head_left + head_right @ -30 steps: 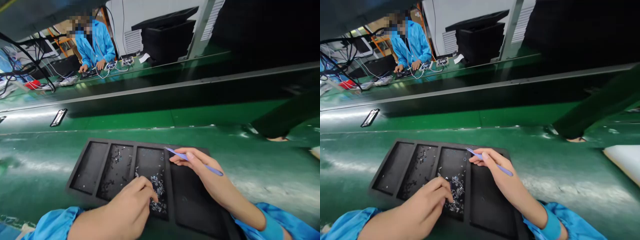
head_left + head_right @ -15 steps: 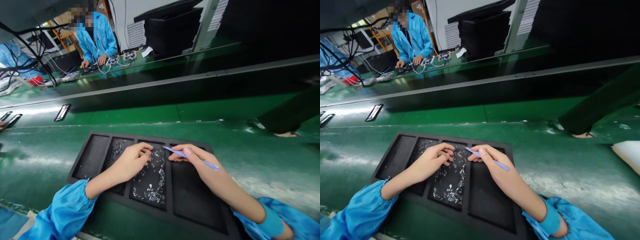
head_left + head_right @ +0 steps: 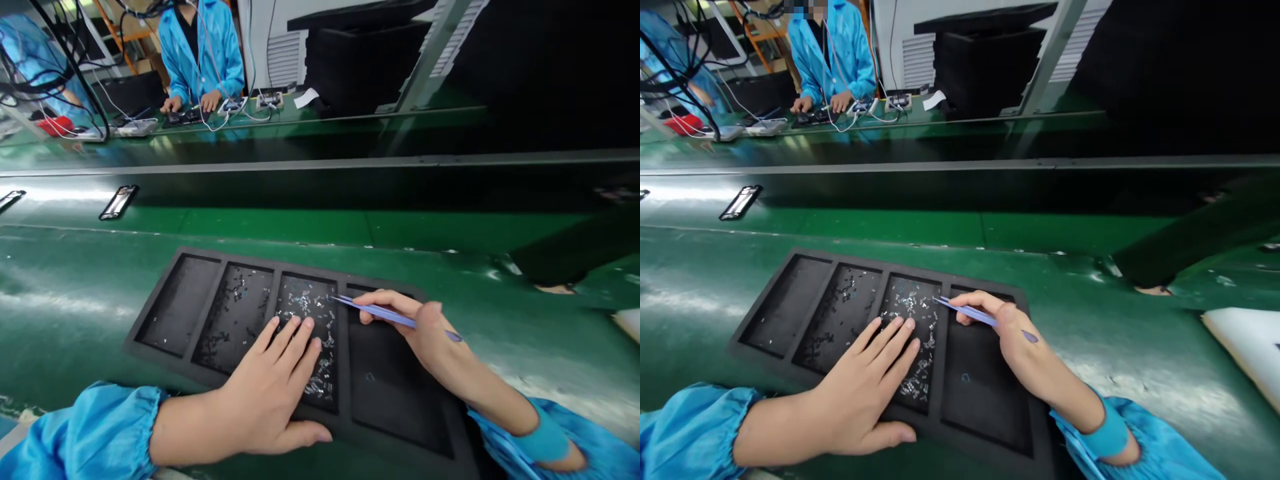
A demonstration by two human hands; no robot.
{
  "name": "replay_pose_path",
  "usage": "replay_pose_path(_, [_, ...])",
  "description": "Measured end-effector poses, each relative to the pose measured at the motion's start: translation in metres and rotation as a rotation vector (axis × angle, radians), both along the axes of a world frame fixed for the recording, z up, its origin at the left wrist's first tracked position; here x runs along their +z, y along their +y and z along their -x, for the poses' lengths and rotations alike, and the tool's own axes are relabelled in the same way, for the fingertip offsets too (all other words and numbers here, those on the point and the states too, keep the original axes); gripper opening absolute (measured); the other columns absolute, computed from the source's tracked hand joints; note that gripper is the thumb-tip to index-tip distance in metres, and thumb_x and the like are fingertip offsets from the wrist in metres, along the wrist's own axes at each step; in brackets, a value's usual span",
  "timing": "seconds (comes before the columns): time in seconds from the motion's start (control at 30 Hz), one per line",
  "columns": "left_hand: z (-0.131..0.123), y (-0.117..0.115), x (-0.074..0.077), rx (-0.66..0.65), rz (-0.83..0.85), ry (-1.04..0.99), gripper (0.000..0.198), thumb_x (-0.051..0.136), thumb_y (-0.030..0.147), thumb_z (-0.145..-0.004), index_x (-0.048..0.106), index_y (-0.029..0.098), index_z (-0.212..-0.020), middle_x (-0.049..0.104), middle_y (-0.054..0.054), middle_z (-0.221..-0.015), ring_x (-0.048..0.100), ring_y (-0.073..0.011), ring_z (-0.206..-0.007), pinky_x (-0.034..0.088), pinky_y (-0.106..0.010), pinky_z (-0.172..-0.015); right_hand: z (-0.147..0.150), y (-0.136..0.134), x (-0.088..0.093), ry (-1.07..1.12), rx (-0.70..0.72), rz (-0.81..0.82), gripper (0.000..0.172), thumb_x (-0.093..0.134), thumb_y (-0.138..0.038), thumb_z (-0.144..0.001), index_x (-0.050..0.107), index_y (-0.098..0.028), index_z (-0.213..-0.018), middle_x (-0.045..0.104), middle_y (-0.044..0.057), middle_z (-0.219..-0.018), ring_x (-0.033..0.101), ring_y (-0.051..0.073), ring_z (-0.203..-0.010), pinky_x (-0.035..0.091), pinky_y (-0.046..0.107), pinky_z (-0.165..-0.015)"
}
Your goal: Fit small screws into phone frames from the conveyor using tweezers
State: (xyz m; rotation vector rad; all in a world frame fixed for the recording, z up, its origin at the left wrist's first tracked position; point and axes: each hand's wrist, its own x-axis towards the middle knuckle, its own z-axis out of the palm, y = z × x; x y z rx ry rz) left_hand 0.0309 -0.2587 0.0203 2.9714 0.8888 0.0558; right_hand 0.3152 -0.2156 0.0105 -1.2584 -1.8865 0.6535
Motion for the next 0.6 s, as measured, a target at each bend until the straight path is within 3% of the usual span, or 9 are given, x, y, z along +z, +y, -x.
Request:
replay_pose_path(0.1, [0.006, -0.006, -0.003, 0.01, -0.113, -0.018, 0.085, 0.035, 0.069, -0.099, 0.04, 0.0, -0.15, 0.034, -0.028, -0.157, 0.03, -0.0442, -0.148, 0.021, -0.06, -0.12, 0.01, -0.008, 0.016, -0.046, 0.11, 0.043, 0.024, 0.052, -0.041, -0.103, 0.069, -0.027, -0.114, 0.072, 0.007, -0.103, 0.072, 0.019, -0.089, 0.057, 0.028, -0.077])
replay_pose_path(0.13, [0.007, -0.009, -0.005, -0.008, -0.164, -0.047, 0.08, 0.039, 0.065, -0.099, 0.046, 0.001, -0.146, 0.04, -0.027, -0.154, 0.034, -0.0441, -0.146, 0.024, -0.06, -0.119, 0.015, -0.012, 0.019, -0.075, 0.113, 0.01, 0.02, 0.057, -0.033, -0.101, 0.068, -0.027, -0.117, 0.071, 0.007, -0.103, 0.071, 0.019, -0.088, 0.057, 0.028, -0.075])
replay_pose_path(0.23, [0.011, -0.018, -0.013, -0.102, -0.321, -0.216, 0.052, 0.058, 0.047, -0.095, 0.066, 0.005, -0.125, 0.062, -0.02, -0.135, 0.054, -0.0379, -0.13, 0.036, -0.054, -0.115, 0.032, -0.024, 0.016, -0.141, 0.122, -0.083, 0.028, 0.055, -0.02, -0.1, 0.06, -0.024, -0.127, 0.069, 0.005, -0.091, 0.069, 0.017, -0.077, 0.056, 0.027, -0.069])
replay_pose_path(0.3, [0.012, -0.021, -0.017, -0.135, -0.359, -0.316, 0.036, 0.065, 0.037, -0.092, 0.071, 0.009, -0.113, 0.07, -0.013, -0.12, 0.064, -0.0296, -0.114, 0.047, -0.045, -0.106, 0.038, -0.029, 0.009, -0.174, 0.126, -0.148, 0.026, 0.058, -0.018, -0.098, 0.058, -0.022, -0.123, 0.069, 0.004, -0.089, 0.068, 0.016, -0.075, 0.056, 0.027, -0.068])
replay_pose_path(0.43, [0.016, -0.02, -0.017, -0.135, -0.325, -0.359, 0.029, 0.067, 0.033, -0.095, 0.072, 0.01, -0.112, 0.072, -0.007, -0.101, 0.066, -0.0197, -0.094, 0.055, -0.033, -0.085, 0.039, -0.032, -0.001, -0.236, 0.146, -0.271, 0.02, 0.065, -0.008, -0.091, 0.059, -0.02, -0.106, 0.069, 0.005, -0.088, 0.068, 0.017, -0.074, 0.057, 0.029, -0.069])
replay_pose_path(0.6, [0.019, -0.019, -0.016, -0.152, -0.264, -0.348, 0.024, 0.061, 0.024, -0.097, 0.072, 0.012, -0.114, 0.073, -0.006, -0.1, 0.065, -0.0191, -0.095, 0.056, -0.031, -0.084, 0.037, -0.033, 0.002, -0.321, 0.181, -0.288, 0.019, 0.065, -0.005, -0.089, 0.06, -0.018, -0.103, 0.069, 0.007, -0.088, 0.067, 0.018, -0.074, 0.058, 0.031, -0.069])
